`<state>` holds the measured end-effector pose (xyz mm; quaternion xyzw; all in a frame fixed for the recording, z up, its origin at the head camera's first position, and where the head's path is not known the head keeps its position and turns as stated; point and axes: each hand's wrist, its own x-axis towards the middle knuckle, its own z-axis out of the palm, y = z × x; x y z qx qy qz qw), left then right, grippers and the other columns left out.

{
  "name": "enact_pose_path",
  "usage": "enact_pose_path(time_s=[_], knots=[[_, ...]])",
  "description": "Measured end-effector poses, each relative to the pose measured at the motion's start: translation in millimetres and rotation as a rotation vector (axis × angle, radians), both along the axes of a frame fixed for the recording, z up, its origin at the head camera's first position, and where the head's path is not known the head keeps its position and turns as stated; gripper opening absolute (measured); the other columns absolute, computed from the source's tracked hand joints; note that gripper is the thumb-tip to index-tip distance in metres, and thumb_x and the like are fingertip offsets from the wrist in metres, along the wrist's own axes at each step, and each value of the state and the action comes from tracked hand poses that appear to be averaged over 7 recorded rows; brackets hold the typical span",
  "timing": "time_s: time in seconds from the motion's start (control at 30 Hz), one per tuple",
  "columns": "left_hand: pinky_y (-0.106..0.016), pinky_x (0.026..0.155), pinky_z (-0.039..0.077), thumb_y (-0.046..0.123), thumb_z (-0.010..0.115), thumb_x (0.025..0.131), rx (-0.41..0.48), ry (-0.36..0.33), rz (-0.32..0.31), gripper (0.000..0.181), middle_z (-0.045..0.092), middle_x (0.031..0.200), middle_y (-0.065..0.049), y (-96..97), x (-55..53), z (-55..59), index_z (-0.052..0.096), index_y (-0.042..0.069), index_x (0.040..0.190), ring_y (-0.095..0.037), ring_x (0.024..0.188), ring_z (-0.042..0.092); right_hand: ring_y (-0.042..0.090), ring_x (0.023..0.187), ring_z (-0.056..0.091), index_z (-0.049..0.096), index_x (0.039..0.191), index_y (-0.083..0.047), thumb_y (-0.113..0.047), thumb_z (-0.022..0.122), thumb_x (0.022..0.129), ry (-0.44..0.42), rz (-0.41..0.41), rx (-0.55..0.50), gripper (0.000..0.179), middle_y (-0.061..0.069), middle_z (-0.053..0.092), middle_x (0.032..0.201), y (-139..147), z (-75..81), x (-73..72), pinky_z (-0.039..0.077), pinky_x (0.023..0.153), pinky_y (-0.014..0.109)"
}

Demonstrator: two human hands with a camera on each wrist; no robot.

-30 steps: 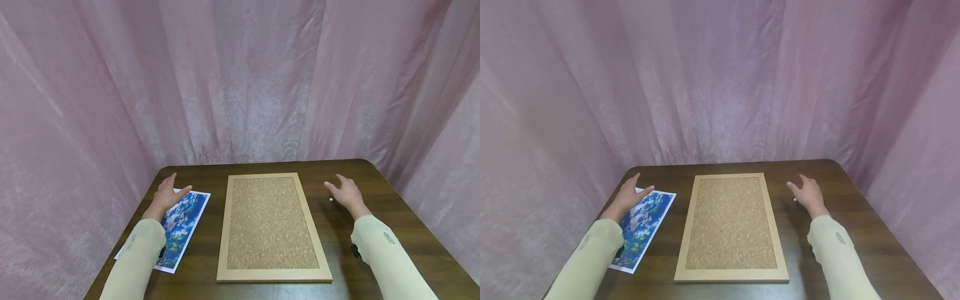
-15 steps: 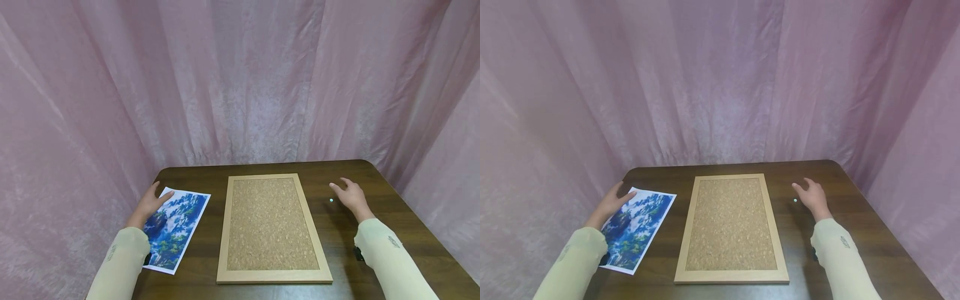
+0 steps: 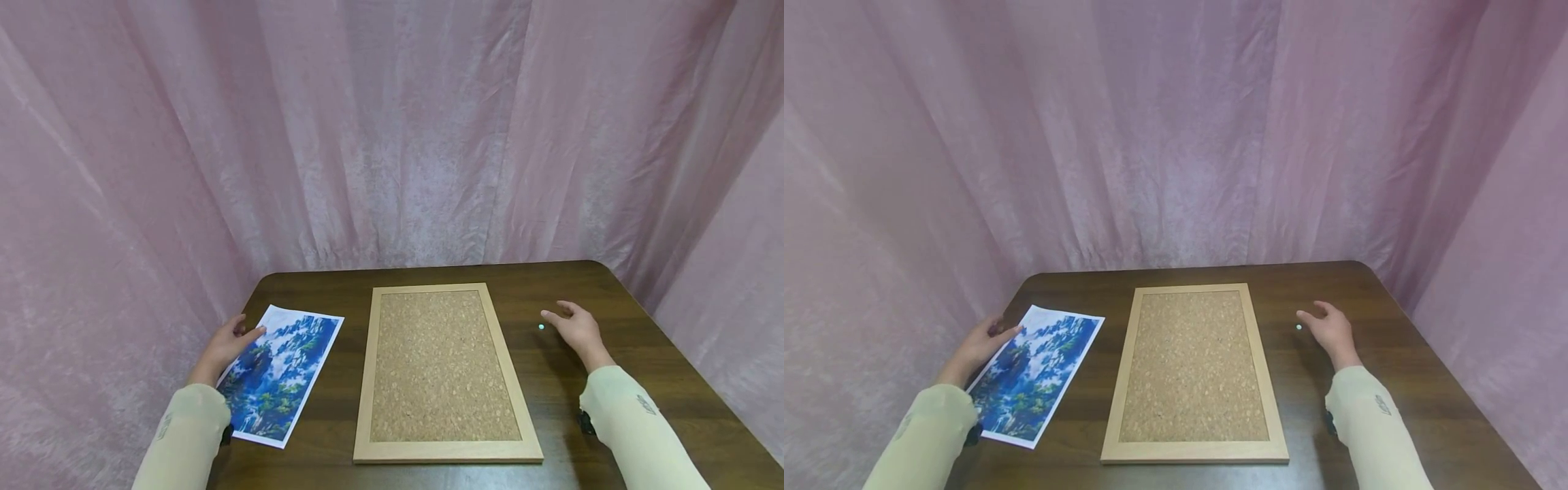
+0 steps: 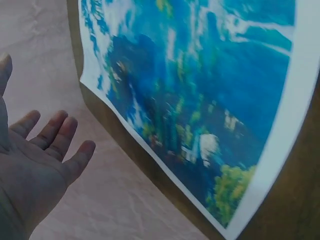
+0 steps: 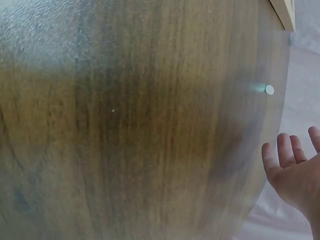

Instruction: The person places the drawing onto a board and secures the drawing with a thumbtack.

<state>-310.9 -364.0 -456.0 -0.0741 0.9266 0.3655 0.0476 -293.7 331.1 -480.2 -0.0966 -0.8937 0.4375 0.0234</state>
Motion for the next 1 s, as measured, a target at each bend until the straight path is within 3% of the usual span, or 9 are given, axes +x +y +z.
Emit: enact_pose_path(time_s=[0.27,0.43,0.73,1.0], knots=[[-0.067,0.105,0.029,0.052,0.065,0.092,0.039,-0.03,0.037,0.099,0.025,0.151,-0.036,-18.5,-1.8,-18.3,0.015,-0.003,0.156,-0.056,0.133,0.03,0.05,0.139,0.029,0.03,0.151,0.008,-0.047,0.055,0.1,-0.02,-0.063,-0.134,0.079,0.035,0.029,0.152,3,-6.6,2.5,0.029,0.11,0.058],[-0.067,0.107,0.027,0.049,0.067,0.092,0.076,-0.067,0.044,0.096,0.023,0.153,-0.036,-27.8,-0.3,-24.3,0.016,-0.003,0.156,-0.057,0.135,0.027,0.049,0.14,0.027,0.028,0.152,0.007,-0.045,0.054,0.1,-0.026,-0.06,-0.199,0.077,0.033,0.027,0.153,5,-10.8,2.9,0.027,0.111,0.058],[-0.069,0.106,0.024,0.053,0.068,0.09,0.136,-0.122,0.097,0.101,0.021,0.153,-0.035,-42.0,7.6,-34.8,0.015,-0.002,0.157,-0.057,0.136,0.023,0.046,0.139,0.031,0.033,0.15,0.008,-0.041,0.055,0.1,-0.038,-0.07,-0.255,0.073,0.032,0.033,0.151,4,-19.9,1.7,0.028,0.112,0.055],[-0.065,0.109,0.023,0.055,0.07,0.087,0.151,-0.113,0.101,0.103,0.026,0.15,-0.036,-51.9,4.0,-44.6,0.02,-0.005,0.154,-0.054,0.136,0.026,0.046,0.14,0.029,0.033,0.149,0.01,-0.037,0.055,0.101,-0.062,-0.053,-0.259,0.071,0.032,0.031,0.152,9,-23.4,2.1,0.026,0.113,0.055]])
